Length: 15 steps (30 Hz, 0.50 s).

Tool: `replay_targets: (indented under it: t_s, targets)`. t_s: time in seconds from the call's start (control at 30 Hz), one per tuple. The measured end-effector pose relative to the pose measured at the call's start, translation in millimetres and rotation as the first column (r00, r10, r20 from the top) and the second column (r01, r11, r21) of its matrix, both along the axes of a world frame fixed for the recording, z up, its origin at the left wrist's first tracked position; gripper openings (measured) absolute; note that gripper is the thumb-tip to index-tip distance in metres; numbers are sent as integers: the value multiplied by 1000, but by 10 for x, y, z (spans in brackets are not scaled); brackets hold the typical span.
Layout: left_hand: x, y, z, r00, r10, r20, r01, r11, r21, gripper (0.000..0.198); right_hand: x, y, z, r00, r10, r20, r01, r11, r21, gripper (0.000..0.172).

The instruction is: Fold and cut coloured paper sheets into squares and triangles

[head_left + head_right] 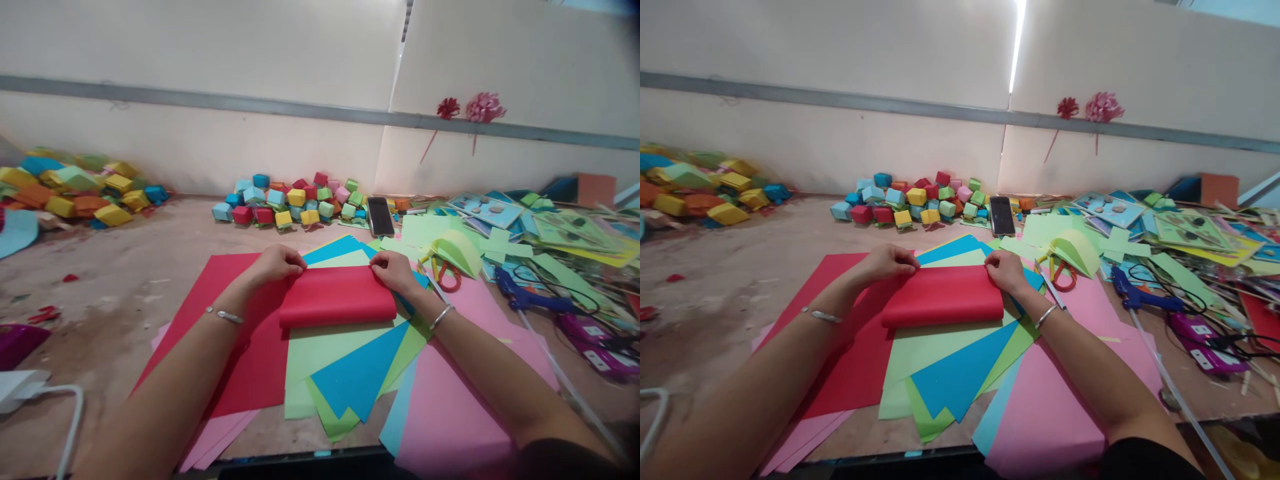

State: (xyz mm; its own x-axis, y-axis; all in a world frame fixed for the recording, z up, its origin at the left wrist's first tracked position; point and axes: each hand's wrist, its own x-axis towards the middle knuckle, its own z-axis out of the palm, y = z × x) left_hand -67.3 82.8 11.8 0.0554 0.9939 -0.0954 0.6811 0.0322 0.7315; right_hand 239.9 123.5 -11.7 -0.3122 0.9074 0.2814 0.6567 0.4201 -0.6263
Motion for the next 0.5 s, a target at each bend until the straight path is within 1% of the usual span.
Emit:
replay_targets:
  t_s: [0.13,0.27,0.37,0.5]
  targets:
    - [39,26,-6,997,-25,-66,28,999,32,21,8,6,-4,995,30,91,-36,997,72,19]
    - [77,61,-53,979,-76,-191,78,997,2,14,8,3,-28,978,57,201,-73,995,70,25]
    - [113,78,-77,944,-127,-304,122,992,-33,13,8,2,-32,962,66,265,-85,995,60,26]
    - [200,92,-33,866,-213,-452,211,976,-56,19,21,5,-21,947,72,312,-92,994,51,26]
